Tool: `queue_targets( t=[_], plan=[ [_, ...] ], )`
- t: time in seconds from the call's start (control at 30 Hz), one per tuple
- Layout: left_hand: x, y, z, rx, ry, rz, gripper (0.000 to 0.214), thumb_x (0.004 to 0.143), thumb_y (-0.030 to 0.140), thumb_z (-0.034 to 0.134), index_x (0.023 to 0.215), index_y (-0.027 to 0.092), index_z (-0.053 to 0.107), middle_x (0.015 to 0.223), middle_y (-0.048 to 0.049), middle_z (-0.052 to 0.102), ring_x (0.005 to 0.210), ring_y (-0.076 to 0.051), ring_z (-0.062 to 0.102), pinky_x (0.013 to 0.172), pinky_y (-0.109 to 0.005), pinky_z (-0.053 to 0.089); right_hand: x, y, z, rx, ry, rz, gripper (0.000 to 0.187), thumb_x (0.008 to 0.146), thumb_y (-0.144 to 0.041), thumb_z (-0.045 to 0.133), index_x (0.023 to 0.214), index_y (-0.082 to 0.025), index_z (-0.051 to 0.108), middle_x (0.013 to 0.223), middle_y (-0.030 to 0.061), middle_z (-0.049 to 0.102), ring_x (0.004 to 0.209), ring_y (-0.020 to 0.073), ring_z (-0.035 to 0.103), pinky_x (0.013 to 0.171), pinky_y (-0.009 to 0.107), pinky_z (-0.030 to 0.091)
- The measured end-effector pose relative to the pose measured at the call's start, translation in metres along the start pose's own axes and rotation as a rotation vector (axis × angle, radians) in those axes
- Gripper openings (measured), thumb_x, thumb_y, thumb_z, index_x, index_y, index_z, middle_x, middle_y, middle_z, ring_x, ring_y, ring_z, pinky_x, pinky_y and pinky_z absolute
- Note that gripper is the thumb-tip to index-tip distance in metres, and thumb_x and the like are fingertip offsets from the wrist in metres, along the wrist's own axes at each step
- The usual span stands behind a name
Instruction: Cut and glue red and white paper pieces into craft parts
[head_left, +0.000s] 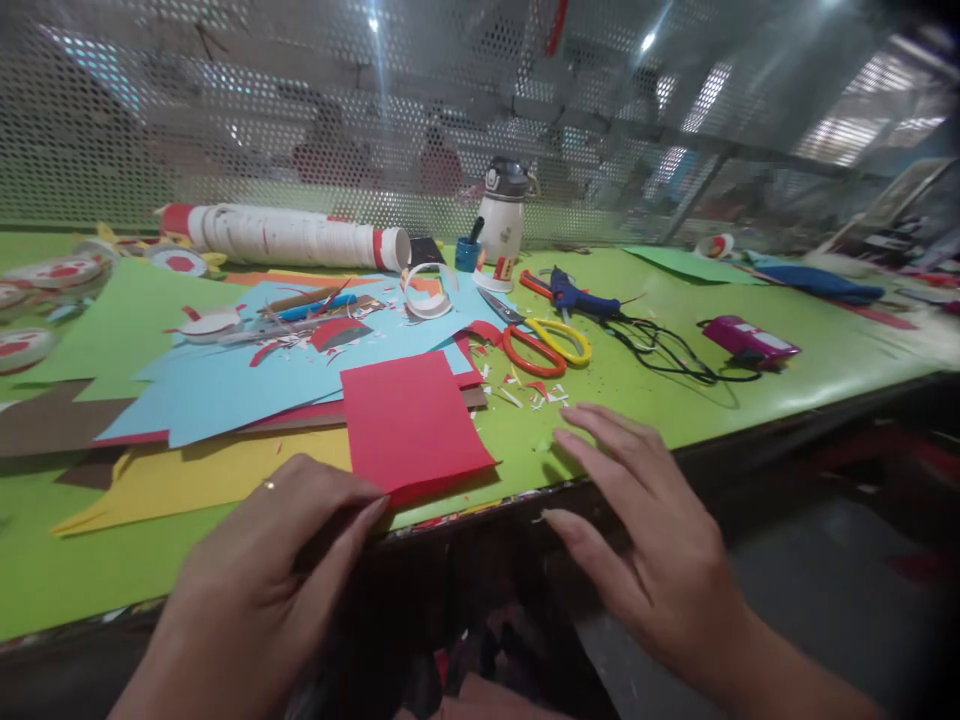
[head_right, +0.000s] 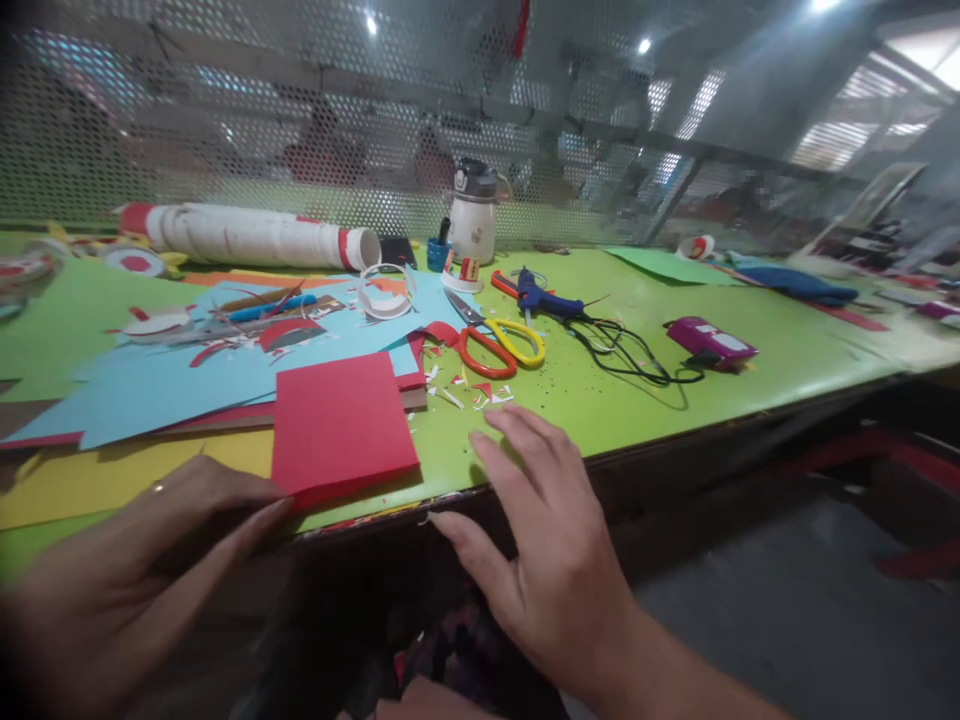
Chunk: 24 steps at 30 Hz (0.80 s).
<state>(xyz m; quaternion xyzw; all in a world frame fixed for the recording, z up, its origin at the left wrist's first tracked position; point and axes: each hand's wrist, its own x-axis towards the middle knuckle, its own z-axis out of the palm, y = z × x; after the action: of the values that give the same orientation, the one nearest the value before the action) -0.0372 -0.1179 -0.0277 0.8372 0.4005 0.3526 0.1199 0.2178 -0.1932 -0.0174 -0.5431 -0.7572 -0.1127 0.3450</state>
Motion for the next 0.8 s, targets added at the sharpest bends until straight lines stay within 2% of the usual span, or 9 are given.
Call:
queue_targets(
  t=[0.07, 0.2, 0.3, 0.4, 0.5, 0.63, 0.8],
  plan=[
    [0.006, 0.003, -0.002, 0.024, -0.083, 0.064, 0.012, 0.09, 0.03, 0.053, 0.084, 0.024, 0.061, 0.074, -0.0006, 0.062, 0.066, -0.017, 0.059, 0.06, -0.028, 0.045, 0.008, -0.009, -0.001, 0.072, -0.047, -0.087, 0.039, 0.088, -0.019, 0.061, 0.125, -0.01, 0.053, 0.13, 0.0206, 0.054, 0.128, 0.0327, 0.042, 0.105, 0.053, 0.038],
    [0.016, 0.008, -0.005, 0.05, -0.121, 0.101, 0.02, 0.091, 0.026, 0.046, 0.077, 0.021, 0.059, 0.07, -0.0029, 0.061, 0.066, -0.018, 0.056, 0.058, -0.03, 0.043, 0.026, -0.018, 0.011, 0.133, -0.209, -0.211, 0.029, 0.09, -0.015, 0.055, 0.119, -0.009, 0.057, 0.124, 0.0194, 0.056, 0.121, 0.031, 0.044, 0.101, 0.05, 0.041],
    [0.016, 0.011, -0.006, 0.036, -0.151, 0.101, 0.02, 0.092, 0.024, 0.046, 0.078, 0.019, 0.059, 0.071, -0.003, 0.06, 0.067, -0.018, 0.055, 0.059, -0.029, 0.042, 0.036, -0.011, 0.021, 0.207, -0.264, -0.215, 0.017, 0.092, -0.013, 0.052, 0.104, -0.01, 0.063, 0.103, 0.0149, 0.062, 0.1, 0.0266, 0.053, 0.089, 0.045, 0.047],
    [0.012, 0.011, -0.006, 0.016, -0.174, 0.092, 0.019, 0.093, 0.023, 0.046, 0.078, 0.019, 0.058, 0.075, -0.0031, 0.06, 0.071, -0.017, 0.056, 0.062, -0.029, 0.042, 0.04, 0.0, 0.027, 0.312, -0.258, -0.184, 0.013, 0.092, -0.012, 0.052, 0.087, -0.012, 0.065, 0.086, 0.0103, 0.062, 0.084, 0.0214, 0.054, 0.077, 0.038, 0.047],
    [0.006, 0.011, -0.005, -0.004, -0.18, 0.081, 0.018, 0.093, 0.022, 0.046, 0.079, 0.019, 0.057, 0.08, -0.0034, 0.06, 0.075, -0.017, 0.057, 0.065, -0.028, 0.043, 0.043, 0.008, 0.027, 0.355, -0.263, -0.176, 0.014, 0.092, -0.011, 0.054, 0.083, -0.014, 0.064, 0.084, 0.0087, 0.062, 0.082, 0.0193, 0.053, 0.076, 0.035, 0.046],
    [-0.002, 0.012, -0.005, -0.024, -0.179, 0.069, 0.014, 0.092, 0.021, 0.048, 0.082, 0.02, 0.057, 0.091, -0.0042, 0.061, 0.082, -0.017, 0.059, 0.07, -0.027, 0.045, 0.048, 0.014, 0.022, 0.406, -0.347, -0.196, 0.014, 0.093, -0.012, 0.053, 0.086, -0.015, 0.065, 0.085, 0.0073, 0.062, 0.082, 0.0177, 0.054, 0.078, 0.034, 0.045],
    [0.001, 0.018, -0.005, 0.031, -0.175, 0.084, 0.014, 0.092, 0.02, 0.047, 0.082, 0.021, 0.057, 0.092, -0.005, 0.062, 0.083, -0.018, 0.059, 0.071, -0.029, 0.046, 0.048, 0.017, 0.017, 0.426, -0.41, -0.156, 0.014, 0.092, -0.012, 0.054, 0.084, -0.015, 0.065, 0.086, 0.007, 0.061, 0.085, 0.0177, 0.054, 0.079, 0.033, 0.045]
  ],
)
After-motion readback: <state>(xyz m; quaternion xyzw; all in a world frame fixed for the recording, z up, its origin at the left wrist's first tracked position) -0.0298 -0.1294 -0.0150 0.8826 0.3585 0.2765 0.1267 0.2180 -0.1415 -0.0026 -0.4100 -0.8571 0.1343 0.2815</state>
